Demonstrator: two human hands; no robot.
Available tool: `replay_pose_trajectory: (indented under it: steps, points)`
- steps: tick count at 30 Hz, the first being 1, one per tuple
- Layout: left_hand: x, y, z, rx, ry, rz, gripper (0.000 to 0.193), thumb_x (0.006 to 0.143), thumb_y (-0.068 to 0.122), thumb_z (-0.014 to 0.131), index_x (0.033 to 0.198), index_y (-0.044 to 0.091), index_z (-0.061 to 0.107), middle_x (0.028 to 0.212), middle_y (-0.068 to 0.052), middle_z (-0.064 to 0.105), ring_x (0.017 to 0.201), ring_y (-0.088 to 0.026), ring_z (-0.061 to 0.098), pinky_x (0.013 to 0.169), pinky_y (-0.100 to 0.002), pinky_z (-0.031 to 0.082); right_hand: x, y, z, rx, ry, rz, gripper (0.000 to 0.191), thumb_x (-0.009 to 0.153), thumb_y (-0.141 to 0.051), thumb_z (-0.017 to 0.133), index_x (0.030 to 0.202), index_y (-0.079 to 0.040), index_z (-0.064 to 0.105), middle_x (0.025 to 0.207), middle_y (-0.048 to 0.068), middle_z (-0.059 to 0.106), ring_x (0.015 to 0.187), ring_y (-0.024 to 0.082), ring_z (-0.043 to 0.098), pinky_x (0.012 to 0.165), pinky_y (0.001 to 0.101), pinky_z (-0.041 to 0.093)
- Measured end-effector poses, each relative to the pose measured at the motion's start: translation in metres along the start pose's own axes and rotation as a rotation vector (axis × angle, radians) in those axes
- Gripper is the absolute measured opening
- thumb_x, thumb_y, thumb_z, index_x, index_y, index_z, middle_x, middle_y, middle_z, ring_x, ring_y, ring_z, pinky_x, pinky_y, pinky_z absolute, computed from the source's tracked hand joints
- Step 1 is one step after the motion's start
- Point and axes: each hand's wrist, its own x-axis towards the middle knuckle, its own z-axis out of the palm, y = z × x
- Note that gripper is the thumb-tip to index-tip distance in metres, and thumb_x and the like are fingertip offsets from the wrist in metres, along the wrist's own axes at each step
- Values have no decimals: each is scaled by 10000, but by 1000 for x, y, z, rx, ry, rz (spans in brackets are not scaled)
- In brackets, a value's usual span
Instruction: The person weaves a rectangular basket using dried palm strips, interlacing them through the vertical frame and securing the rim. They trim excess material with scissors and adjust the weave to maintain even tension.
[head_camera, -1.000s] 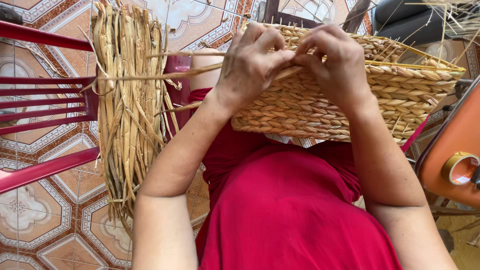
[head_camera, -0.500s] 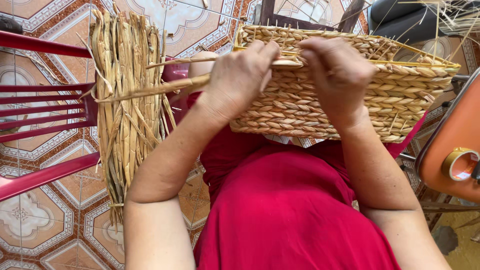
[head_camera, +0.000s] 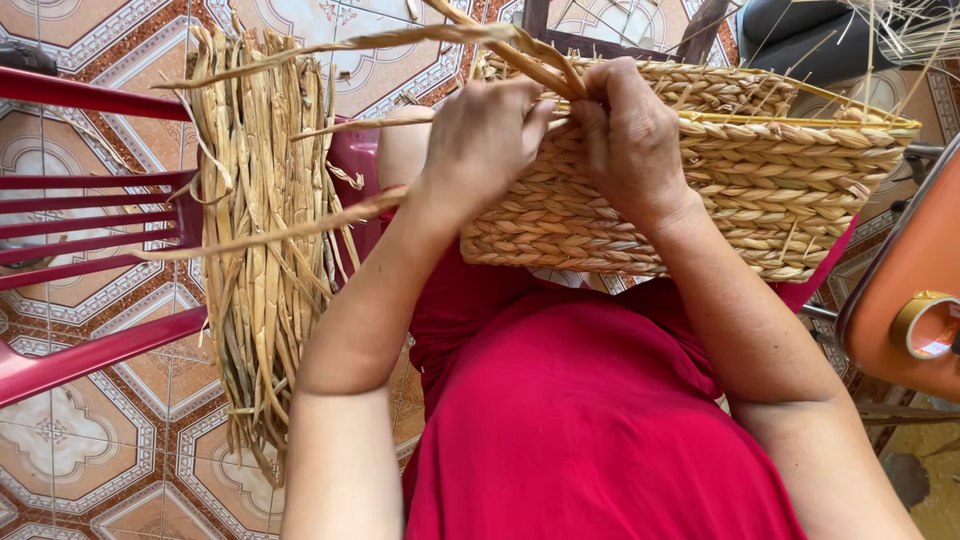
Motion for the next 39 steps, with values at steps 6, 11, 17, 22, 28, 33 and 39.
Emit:
replay_pose_trajectory:
  steps: [6, 11, 17, 22, 28, 33, 39]
  points:
    - [-11, -19, 21, -268, 82, 216, 107, 982, 182, 734, 1054, 104, 748, 820, -75, 751, 684, -217, 730, 623, -359, 571, 8, 9, -12, 354, -110, 316, 101, 1106, 36, 606, 1142, -28, 536, 875, 9, 697, 699, 78, 665, 623, 252, 551]
    - [-48, 1, 12, -268, 310, 363, 74, 1123, 136, 654, 1194, 147, 672, 913, -67, 742, 843, -202, 737, 769, -327, 614, 12, -5, -4, 100, -52, 24, 79, 1021, 33, 701, 1027, -41, 674, 950, 80, 675, 814, 181, 680, 699, 295, 563]
    - [-51, -18, -8, 44, -34, -307, 140, 1076, 309, 689, 1143, 186, 691, 685, 32, 685, 590, -98, 652, 484, -323, 535, 11, -7, -9, 177, -85, -42, 112, 1048, 60, 676, 1101, -22, 621, 1015, 101, 704, 876, 214, 730, 758, 295, 595]
    - [-57, -10, -7, 207, 228, 132, 315, 969, 264, 719, 1188, 51, 642, 949, -70, 636, 863, -220, 628, 689, -310, 572, 7, -3, 3, 167, -19, 49, 148, 1081, 39, 718, 1116, -10, 582, 964, 79, 729, 861, 167, 751, 739, 293, 587]
    - [-55, 3, 18, 346, 212, 231, 200, 950, 101, 724, 1114, 63, 616, 1074, -75, 602, 1005, -231, 642, 860, -342, 588, 17, -1, -15, 288, -30, 142, 92, 1069, 60, 677, 1131, 16, 625, 1001, 99, 747, 870, 148, 723, 757, 272, 595]
    - [-40, -9, 18, 314, 116, 164, 156, 968, 23, 678, 1088, 56, 584, 947, -72, 627, 790, -206, 685, 673, -344, 587, 17, -16, -33, 140, -100, -52, 142, 1079, 8, 787, 1193, -6, 704, 1069, 111, 754, 962, 167, 752, 839, 268, 612]
    - [-30, -31, -6, 181, -20, 242, 254, 894, 153, 754, 1073, 84, 588, 891, -59, 641, 675, -196, 688, 554, -350, 566, 15, -24, -23, 192, -22, 26, 167, 1080, -17, 791, 1215, -90, 725, 1109, 55, 759, 943, 157, 765, 779, 268, 620]
